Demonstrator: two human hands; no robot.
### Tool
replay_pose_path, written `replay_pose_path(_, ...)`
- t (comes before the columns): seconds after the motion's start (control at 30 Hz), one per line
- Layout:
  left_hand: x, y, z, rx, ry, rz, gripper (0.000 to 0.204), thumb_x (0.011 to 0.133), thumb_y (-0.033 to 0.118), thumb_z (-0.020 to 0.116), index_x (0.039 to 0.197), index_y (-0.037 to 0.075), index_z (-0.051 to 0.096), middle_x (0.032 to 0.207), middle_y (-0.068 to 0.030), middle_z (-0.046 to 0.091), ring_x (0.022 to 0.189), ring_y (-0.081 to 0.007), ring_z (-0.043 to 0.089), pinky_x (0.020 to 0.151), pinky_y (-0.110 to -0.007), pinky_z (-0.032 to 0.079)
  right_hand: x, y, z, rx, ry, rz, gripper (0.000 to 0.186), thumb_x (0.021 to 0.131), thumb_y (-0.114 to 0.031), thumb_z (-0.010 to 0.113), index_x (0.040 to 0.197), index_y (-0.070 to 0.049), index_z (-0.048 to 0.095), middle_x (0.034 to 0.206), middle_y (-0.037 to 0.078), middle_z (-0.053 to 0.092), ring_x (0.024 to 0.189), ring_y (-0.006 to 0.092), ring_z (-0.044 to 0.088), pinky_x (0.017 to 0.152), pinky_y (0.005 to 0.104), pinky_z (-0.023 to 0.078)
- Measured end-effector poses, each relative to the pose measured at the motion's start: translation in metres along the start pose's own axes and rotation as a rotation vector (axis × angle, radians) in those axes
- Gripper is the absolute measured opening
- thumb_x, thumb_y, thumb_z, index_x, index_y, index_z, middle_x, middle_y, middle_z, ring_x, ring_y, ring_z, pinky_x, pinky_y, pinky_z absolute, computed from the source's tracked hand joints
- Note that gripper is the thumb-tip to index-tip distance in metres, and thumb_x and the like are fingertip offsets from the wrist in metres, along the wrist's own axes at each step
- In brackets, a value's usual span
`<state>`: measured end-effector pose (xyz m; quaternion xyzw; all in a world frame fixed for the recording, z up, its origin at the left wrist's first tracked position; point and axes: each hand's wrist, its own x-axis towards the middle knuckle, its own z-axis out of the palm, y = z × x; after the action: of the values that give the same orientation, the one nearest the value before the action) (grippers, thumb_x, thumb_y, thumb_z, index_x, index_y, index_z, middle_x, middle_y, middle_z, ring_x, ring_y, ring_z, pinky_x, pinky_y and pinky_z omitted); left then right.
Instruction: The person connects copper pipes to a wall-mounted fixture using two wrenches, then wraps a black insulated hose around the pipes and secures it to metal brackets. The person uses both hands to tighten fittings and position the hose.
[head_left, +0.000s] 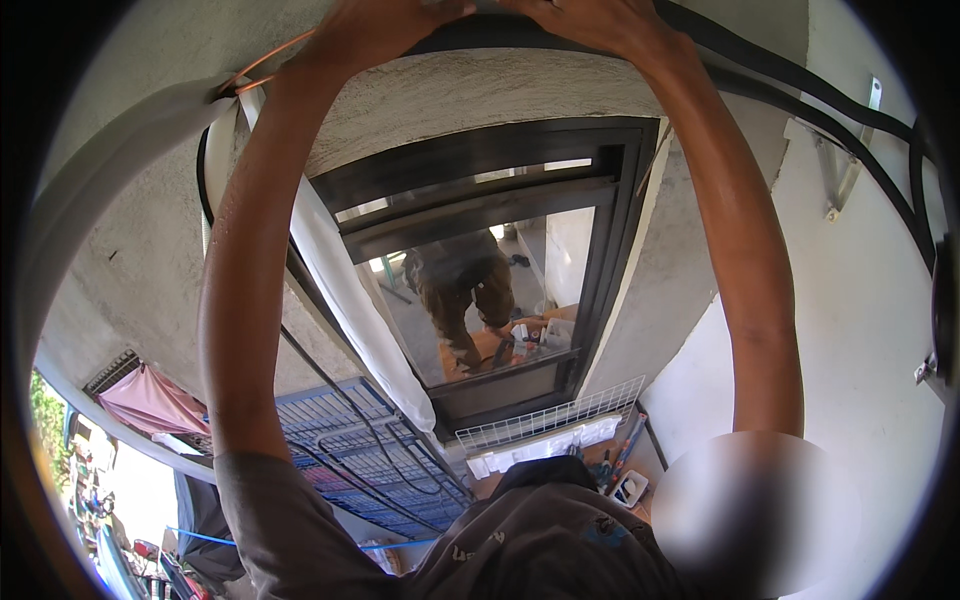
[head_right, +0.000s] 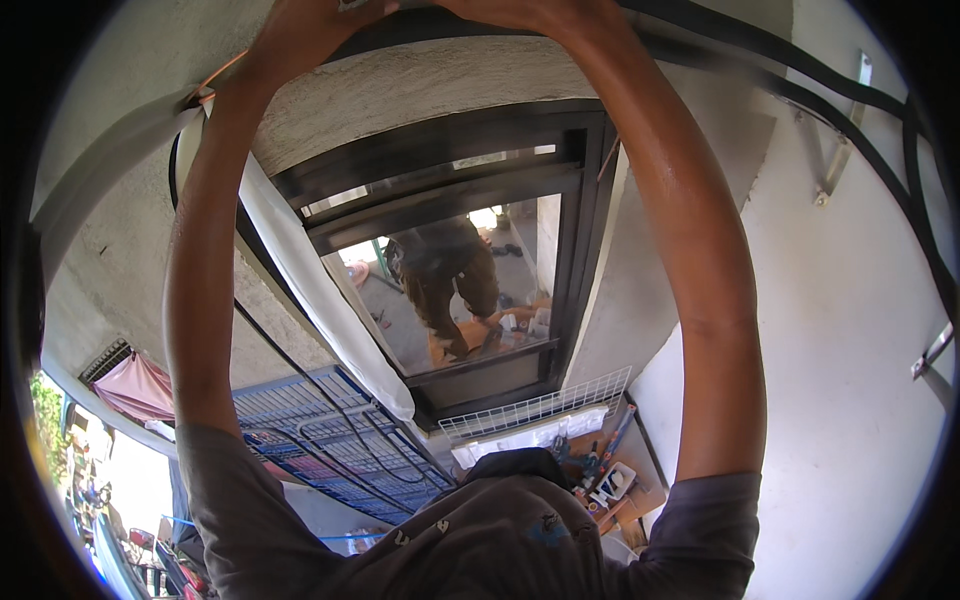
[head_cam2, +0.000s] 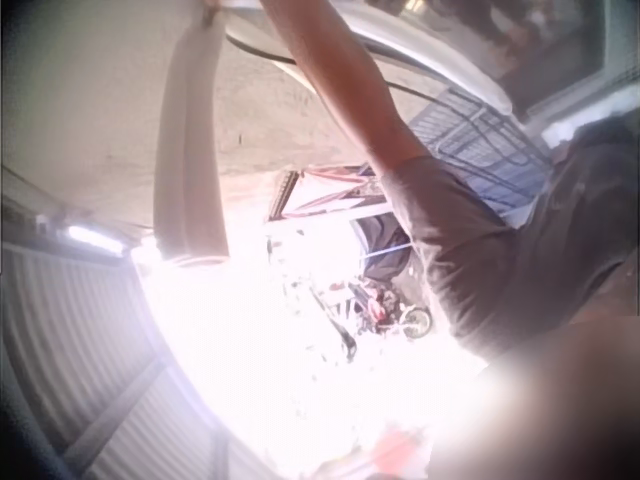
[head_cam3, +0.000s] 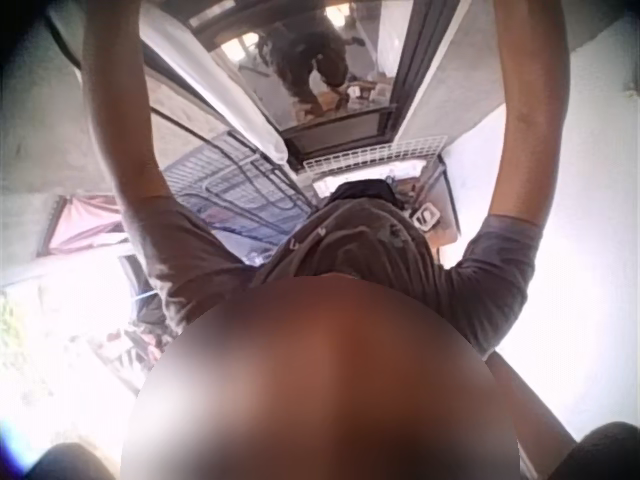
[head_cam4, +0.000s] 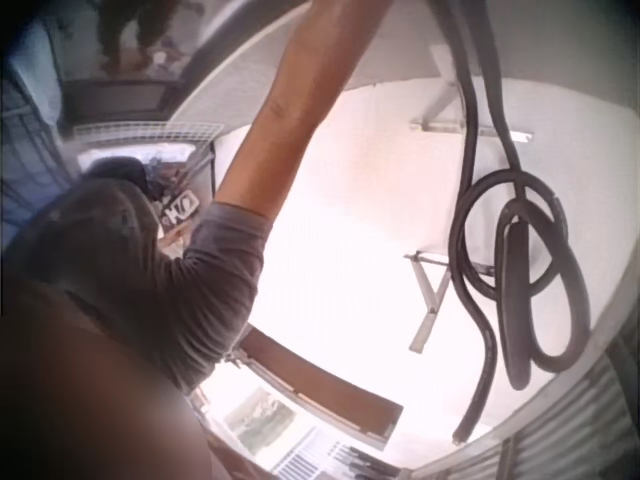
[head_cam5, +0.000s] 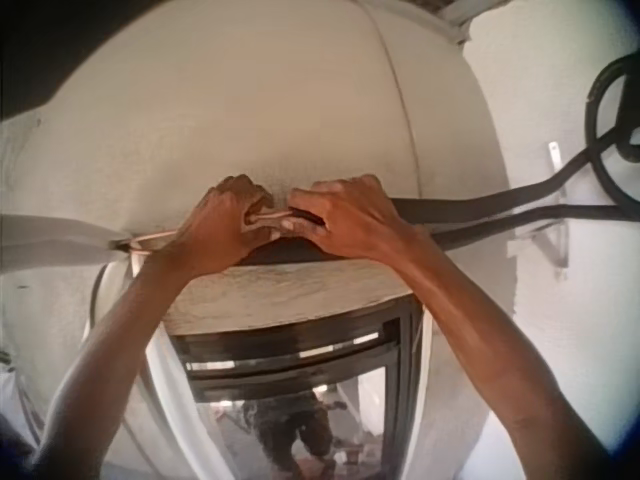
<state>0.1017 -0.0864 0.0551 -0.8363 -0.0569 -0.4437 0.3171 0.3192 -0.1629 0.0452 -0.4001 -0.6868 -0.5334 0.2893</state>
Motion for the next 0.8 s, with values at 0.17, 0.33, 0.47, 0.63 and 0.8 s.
replay_pose_path(0.17,-0.027,-0.014,-0.007,-0.024,0.005,-0.016,0.023,0.087,0.022,0.080,0.095,0.002,0.072,0.099,-0.0137,0.063,0.097,-0.0345,0.061,0.087,-0.048,0.050,0.007,-0.007,0.012,0.033,0.085,-0.167,0.021,0.095,-0.032,0.070,0.101,-0.013,0.073,0.084,0.007,0.066,0.074,0.0297,0.069,0.064,0.0446,0.055)
replay_pose_path(0.33,-0.024,-0.008,0.000,0.026,0.067,0.033,0.025,0.084,0.023,0.082,0.096,0.003,0.072,0.102,-0.0115,0.064,0.099,-0.0328,0.062,0.087,-0.047,0.051,0.010,-0.015,0.020,0.048,0.152,-0.195,0.018,0.095,-0.029,0.070,0.093,-0.011,0.072,0.089,0.006,0.066,0.074,0.0289,0.068,0.062,0.0425,0.055)
replay_pose_path(0.47,-0.018,-0.010,0.004,-0.023,0.105,-0.040,0.030,0.082,0.026,0.083,0.098,0.003,0.073,0.101,-0.0121,0.068,0.096,-0.0324,0.065,0.085,-0.046,0.052,0.008,-0.012,0.018,0.088,0.150,-0.179,0.018,0.094,-0.027,0.071,0.092,-0.009,0.072,0.086,0.006,0.066,0.072,0.0291,0.068,0.061,0.0425,0.054)
replay_pose_path(0.63,-0.040,-0.018,0.005,0.066,0.067,-0.235,0.032,0.081,0.027,0.085,0.099,0.003,0.074,0.096,-0.0131,0.069,0.091,-0.0323,0.066,0.081,-0.045,0.053,0.007,-0.008,0.021,0.069,0.128,-0.144,0.018,0.094,-0.027,0.072,0.093,-0.009,0.072,0.082,0.007,0.065,0.070,0.0291,0.067,0.060,0.0426,0.053)
replay_pose_path(0.8,-0.058,-0.015,0.013,0.126,0.175,-0.068,0.036,0.080,0.026,0.085,0.107,0.004,0.074,0.093,-0.0125,0.067,0.089,-0.0313,0.066,0.079,-0.044,0.054,0.010,-0.014,0.026,0.045,0.109,-0.125,0.018,0.093,-0.027,0.072,0.093,-0.009,0.073,0.083,0.007,0.066,0.071,0.0292,0.067,0.061,0.0422,0.053)
